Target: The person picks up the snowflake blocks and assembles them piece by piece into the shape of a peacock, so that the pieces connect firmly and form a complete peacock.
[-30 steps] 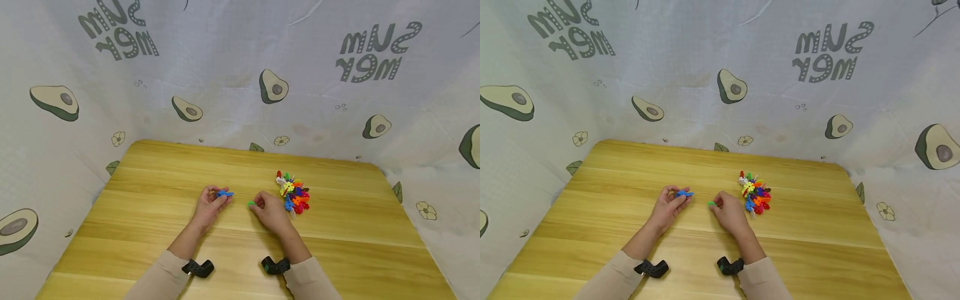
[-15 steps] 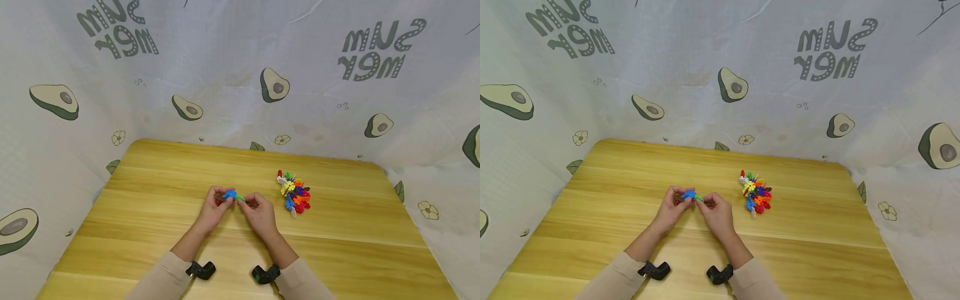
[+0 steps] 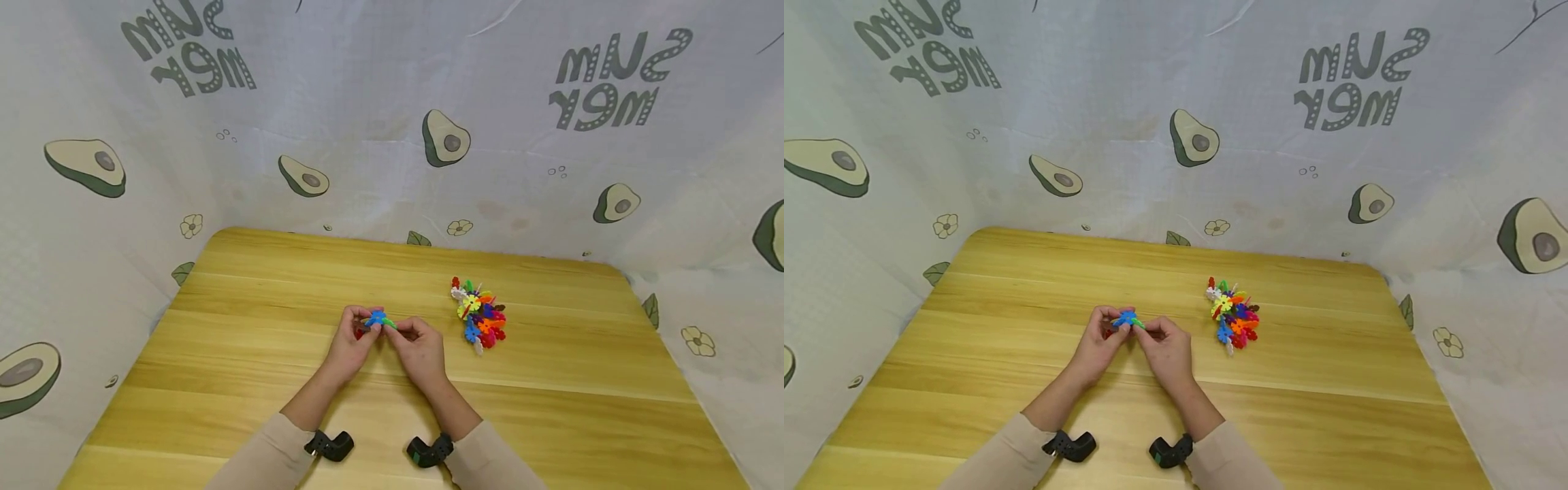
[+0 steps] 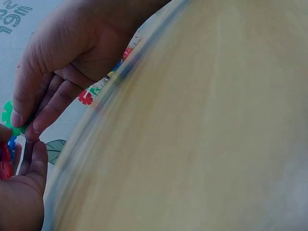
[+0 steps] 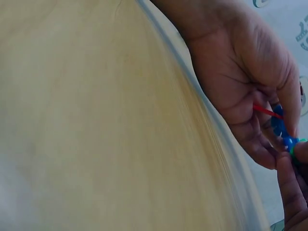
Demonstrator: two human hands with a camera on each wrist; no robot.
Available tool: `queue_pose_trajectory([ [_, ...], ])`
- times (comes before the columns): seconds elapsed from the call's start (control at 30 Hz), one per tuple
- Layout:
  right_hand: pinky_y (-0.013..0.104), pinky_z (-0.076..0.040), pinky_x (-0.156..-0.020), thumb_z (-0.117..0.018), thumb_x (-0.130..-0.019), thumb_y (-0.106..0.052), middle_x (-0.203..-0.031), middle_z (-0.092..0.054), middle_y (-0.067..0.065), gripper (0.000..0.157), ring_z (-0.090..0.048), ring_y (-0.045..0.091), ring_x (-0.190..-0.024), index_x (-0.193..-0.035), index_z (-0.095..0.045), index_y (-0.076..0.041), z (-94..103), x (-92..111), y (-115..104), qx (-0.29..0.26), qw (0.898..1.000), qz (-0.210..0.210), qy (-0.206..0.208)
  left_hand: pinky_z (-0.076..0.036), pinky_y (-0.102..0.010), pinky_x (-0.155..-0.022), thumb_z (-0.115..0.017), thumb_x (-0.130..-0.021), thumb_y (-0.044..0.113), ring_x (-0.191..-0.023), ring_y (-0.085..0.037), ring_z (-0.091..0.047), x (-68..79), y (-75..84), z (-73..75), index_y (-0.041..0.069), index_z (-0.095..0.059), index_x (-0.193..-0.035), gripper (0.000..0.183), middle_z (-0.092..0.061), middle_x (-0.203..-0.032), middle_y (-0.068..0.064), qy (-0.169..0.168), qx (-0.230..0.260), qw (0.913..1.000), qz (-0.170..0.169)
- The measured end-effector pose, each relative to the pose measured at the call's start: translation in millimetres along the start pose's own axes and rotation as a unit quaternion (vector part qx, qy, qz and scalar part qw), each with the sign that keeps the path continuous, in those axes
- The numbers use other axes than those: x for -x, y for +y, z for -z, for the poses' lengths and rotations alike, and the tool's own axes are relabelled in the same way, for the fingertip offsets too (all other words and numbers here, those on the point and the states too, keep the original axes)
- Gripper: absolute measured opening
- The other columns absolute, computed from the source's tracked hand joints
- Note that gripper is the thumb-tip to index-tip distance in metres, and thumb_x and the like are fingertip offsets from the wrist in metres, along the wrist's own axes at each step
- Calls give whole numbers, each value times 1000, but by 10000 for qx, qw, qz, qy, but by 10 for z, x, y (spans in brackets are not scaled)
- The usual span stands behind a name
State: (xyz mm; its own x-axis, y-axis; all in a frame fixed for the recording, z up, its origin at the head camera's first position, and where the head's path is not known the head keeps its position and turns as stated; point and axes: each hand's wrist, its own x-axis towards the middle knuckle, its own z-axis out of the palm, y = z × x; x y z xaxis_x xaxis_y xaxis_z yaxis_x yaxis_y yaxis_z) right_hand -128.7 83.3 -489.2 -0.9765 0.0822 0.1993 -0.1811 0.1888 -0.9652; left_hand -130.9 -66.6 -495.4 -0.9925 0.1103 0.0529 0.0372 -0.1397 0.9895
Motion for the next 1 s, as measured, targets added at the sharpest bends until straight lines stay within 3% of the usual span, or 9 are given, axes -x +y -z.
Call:
queue_pose_trajectory([
  [0.17, 15, -55, -63, -84, -84, -8, -87, -76, 18, 11, -68, 2, -72, -83, -75, -1, -5, 2, -23, -111, 9999, -38, 46, -51, -13, -82, -59, -102, 1, -96, -14, -55, -2, 22, -3, 2, -43, -121, 25, -59, -142, -19, 12, -484, 9988, -74],
  [0.27, 15, -56, -64, -83, -85, -9, -88, -76, 18, 11, -68, 3, -73, -85, -75, -2, 6, -4, -16, -48, 10000, 52, 48, -49, -15, -83, -61, -101, 4, -99, -17, -56, -3, 35, 9, 3, -43, -132, 35, -59, -144, -16, -65, -675, 9976, -120],
  [0.43, 15, -59, -70, -80, -88, -7, -94, -77, 17, 7, -72, 6, -81, -91, -74, -3, 38, -22, 25, 156, 9991, 378, 55, -54, -30, -101, -67, -97, 6, -125, -32, -57, 2, 30, 59, 4, -32, -153, 66, -47, -154, -16, -518, -569, 9970, -120],
  [0.5, 16, -60, -73, -79, -88, -5, -97, -77, 16, 7, -74, 10, -84, -92, -74, -3, 54, -29, 38, 163, 9983, 567, -19, -54, -34, -105, -66, -99, 12, -129, -32, -56, 4, 26, 80, 5, -32, -155, 66, -48, -151, -16, -569, -453, 9973, 41],
  [0.6, 17, -62, -77, -78, -88, -1, -101, -78, 16, 6, -76, 16, -90, -93, -75, -1, 72, -27, 31, 119, 9958, 881, -241, -54, -27, -93, -59, -104, 20, -114, -20, -61, -3, 22, 94, 3, -46, -147, 48, -60, -131, -8, -320, -69, 9988, 355],
  [0.73, 23, -64, -79, -77, -87, 2, -104, -78, 16, 7, -76, 23, -93, -93, -74, -1, 94, -13, -11, 198, 9901, 1229, -644, -48, -19, -66, -57, -105, 23, -79, -11, -56, -12, 20, 87, 1, -61, -118, 26, -64, -95, 1, 121, 492, 9964, 676],
  [0.87, 30, -65, -81, -77, -87, 3, -106, -77, 12, 15, -76, 24, -93, -99, -75, -6, 147, -30, -52, 604, 9819, 1530, -938, -49, -17, -61, -59, -104, 18, -74, -8, -58, -15, 31, 86, 7, -60, -102, 11, -65, -87, 4, 379, 1085, 9894, 883],
  [0.93, 31, -65, -81, -76, -88, 2, -104, -77, 9, 15, -76, 22, -90, -101, -75, -6, 210, -70, -90, 907, 9767, 1766, -811, -49, -17, -61, -60, -104, 18, -76, -9, -62, -20, 31, 96, 11, -60, -99, 9, -68, -87, 4, 482, 1403, 9847, 918],
  [1.0, 31, -65, -78, -76, -88, 2, -99, -77, 8, 14, -75, 21, -86, -100, -75, -6, 315, -142, -124, 1241, 9675, 2172, -366, -48, -17, -61, -60, -104, 19, -77, -9, -66, -26, 32, 105, 13, -60, -96, 10, -71, -87, 4, 549, 1653, 9803, 927],
])
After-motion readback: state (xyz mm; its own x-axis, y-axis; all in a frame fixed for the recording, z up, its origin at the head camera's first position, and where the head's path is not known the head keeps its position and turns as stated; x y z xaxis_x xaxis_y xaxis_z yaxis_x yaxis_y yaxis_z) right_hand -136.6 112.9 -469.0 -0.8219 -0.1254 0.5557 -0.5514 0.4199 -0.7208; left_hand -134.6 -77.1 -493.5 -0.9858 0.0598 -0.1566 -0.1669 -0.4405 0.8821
